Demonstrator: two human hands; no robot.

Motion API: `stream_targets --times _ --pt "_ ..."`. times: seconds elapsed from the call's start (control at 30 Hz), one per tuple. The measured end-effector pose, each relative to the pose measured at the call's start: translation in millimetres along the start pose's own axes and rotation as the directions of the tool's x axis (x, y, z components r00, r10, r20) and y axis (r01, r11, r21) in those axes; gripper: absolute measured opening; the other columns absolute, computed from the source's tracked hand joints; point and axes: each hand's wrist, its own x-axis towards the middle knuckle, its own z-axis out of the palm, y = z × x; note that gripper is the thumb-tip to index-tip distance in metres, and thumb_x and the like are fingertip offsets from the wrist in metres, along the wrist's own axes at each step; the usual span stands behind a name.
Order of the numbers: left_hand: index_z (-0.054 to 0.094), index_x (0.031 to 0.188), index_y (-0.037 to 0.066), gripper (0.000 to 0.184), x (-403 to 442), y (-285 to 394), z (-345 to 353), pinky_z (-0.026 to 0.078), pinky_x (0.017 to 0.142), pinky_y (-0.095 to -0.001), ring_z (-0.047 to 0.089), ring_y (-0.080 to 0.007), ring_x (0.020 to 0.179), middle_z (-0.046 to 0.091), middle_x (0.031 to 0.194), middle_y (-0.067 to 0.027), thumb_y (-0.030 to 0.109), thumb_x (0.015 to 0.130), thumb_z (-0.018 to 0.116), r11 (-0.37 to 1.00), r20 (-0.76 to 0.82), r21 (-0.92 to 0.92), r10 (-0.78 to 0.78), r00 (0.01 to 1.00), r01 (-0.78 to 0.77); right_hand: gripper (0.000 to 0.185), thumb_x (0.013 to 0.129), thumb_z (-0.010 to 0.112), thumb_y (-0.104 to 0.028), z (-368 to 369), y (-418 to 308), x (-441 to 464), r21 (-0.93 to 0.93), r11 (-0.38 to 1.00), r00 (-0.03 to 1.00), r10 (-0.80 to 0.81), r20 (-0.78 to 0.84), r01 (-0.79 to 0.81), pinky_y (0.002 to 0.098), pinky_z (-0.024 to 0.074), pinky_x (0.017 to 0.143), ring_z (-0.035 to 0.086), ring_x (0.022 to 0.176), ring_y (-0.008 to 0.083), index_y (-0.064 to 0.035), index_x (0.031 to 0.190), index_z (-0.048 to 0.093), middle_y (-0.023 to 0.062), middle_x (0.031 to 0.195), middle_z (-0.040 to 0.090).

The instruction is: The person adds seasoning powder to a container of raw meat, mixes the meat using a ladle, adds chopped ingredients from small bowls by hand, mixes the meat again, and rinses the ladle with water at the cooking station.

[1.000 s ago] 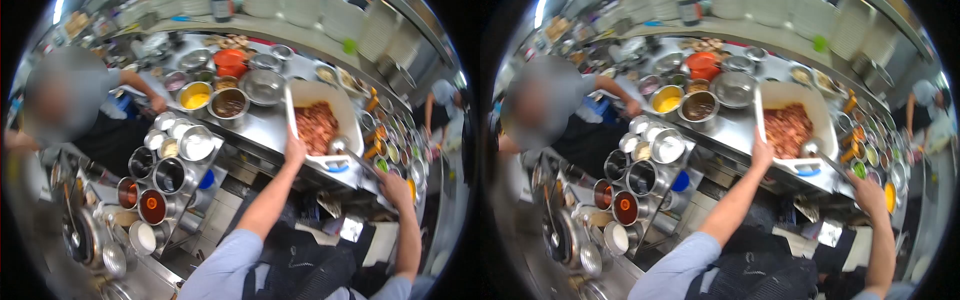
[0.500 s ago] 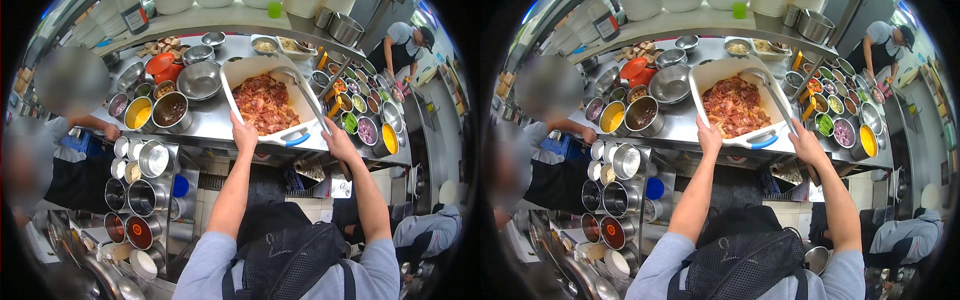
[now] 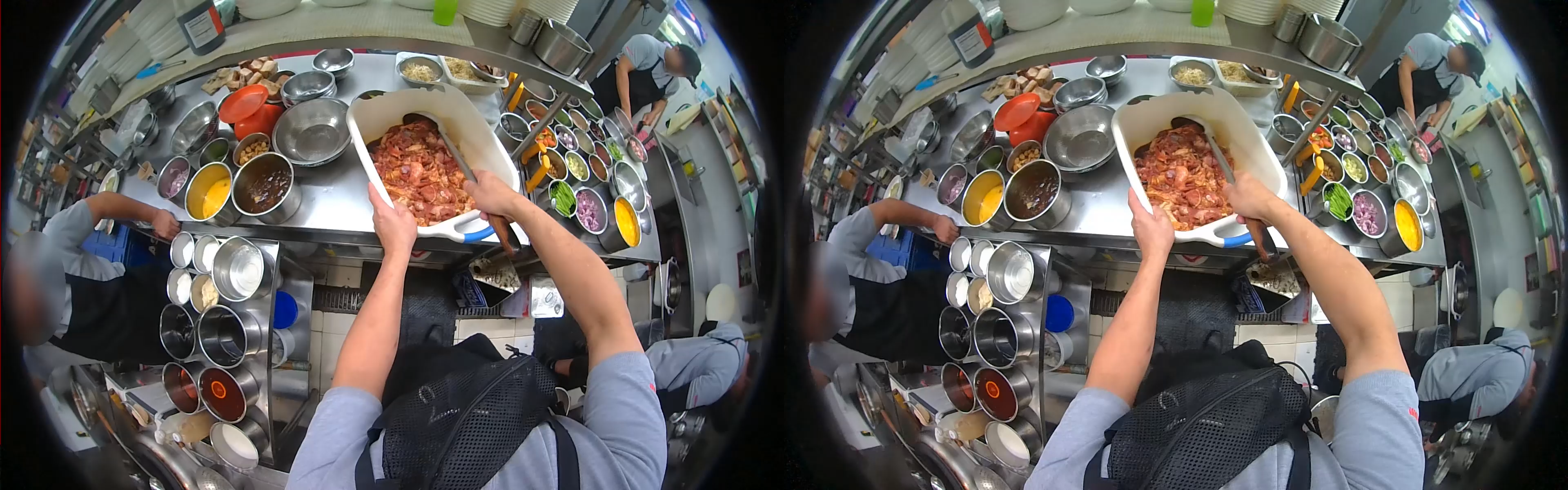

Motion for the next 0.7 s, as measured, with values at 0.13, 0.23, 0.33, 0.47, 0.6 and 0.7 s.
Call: stream_targets --times 0.13,0.23,0.33,0.47,0.6,0.7 --pt "0.024 0.157 -0.006 0.072 1 -2 1 0.051 0.092 -0.0544 0.065 -0.0535 0.104 0.066 0.114 -0.0382 0.003 0.093 0.055 0.997 -0.058 -0.034 0.066 0.996 -0.068 0.035 0.105 0.047 -0.02 16 -6 -28 -0.007 0.999 0.997 -0.051 0.063 0.052 0.0407 0.0516 0.048 0.062 0.048 0.0232 0.0064 0.127 0.048 0.015 0.075 0.063" --pt "0.027 0.156 -0.004 0.067 -1 2 -3 0.052 0.093 -0.0516 0.068 -0.0495 0.108 0.067 0.117 -0.0363 0.004 0.096 0.056 1.0 -0.036 0.003 0.005 0.999 -0.005 0.04 0.105 0.047 -0.02 23 -24 -66 0.032 0.999 0.99 -0.047 0.13 0.043 0.0411 0.0532 0.05 0.062 0.048 0.0223 0.0039 0.138 0.045 0.015 0.076 0.064" --pt "0.028 0.156 -0.005 0.067 -6 2 1 0.052 0.093 -0.0518 0.067 -0.0498 0.108 0.066 0.118 -0.0369 0.003 0.096 0.056 1.0 -0.057 0.004 0.008 0.998 -0.008 0.05 0.107 0.047 -0.021 27 -25 -97 -0.011 1.0 0.989 -0.005 0.146 0.006 0.0359 0.0508 0.046 0.059 0.047 0.0174 -0.0036 0.153 0.039 0.0099 0.074 0.06" --pt "0.019 0.159 -0.004 0.075 -17 -4 2 0.049 0.093 -0.0568 0.063 -0.0548 0.105 0.064 0.116 -0.038 0.004 0.093 0.055 0.998 -0.071 -0.027 0.06 0.996 -0.062 0.055 0.108 0.051 -0.022 -10 -17 -135 0.126 0.99 0.989 0.044 0.142 -0.062 0.03 0.0463 0.041 0.055 0.045 0.0116 -0.0071 0.159 0.037 0.003 0.068 0.053" --pt "0.017 0.159 -0.003 0.075 -18 -4 2 0.048 0.093 -0.0575 0.063 -0.0546 0.106 0.064 0.116 -0.0377 0.005 0.094 0.055 0.998 -0.07 -0.004 0.063 0.996 -0.063 0.056 0.106 0.056 -0.022 -20 -7 -132 -0.023 1.0 0.999 -0.01 -0.041 0.009 0.0372 0.0504 0.048 0.061 0.05 0.0202 -0.0033 0.156 0.04 0.0114 0.073 0.062" --pt "0.019 0.159 -0.003 0.074 -18 -2 1 0.048 0.093 -0.0578 0.063 -0.0544 0.106 0.064 0.116 -0.0379 0.006 0.095 0.054 0.998 -0.044 -0.062 0.025 0.999 -0.028 0.054 0.105 0.057 -0.024 -7 47 -69 -0.247 0.961 0.966 -0.174 -0.193 0.124 0.0479 0.0568 0.065 0.071 0.065 0.0366 -0.0005 0.152 0.043 0.024 0.083 0.07"
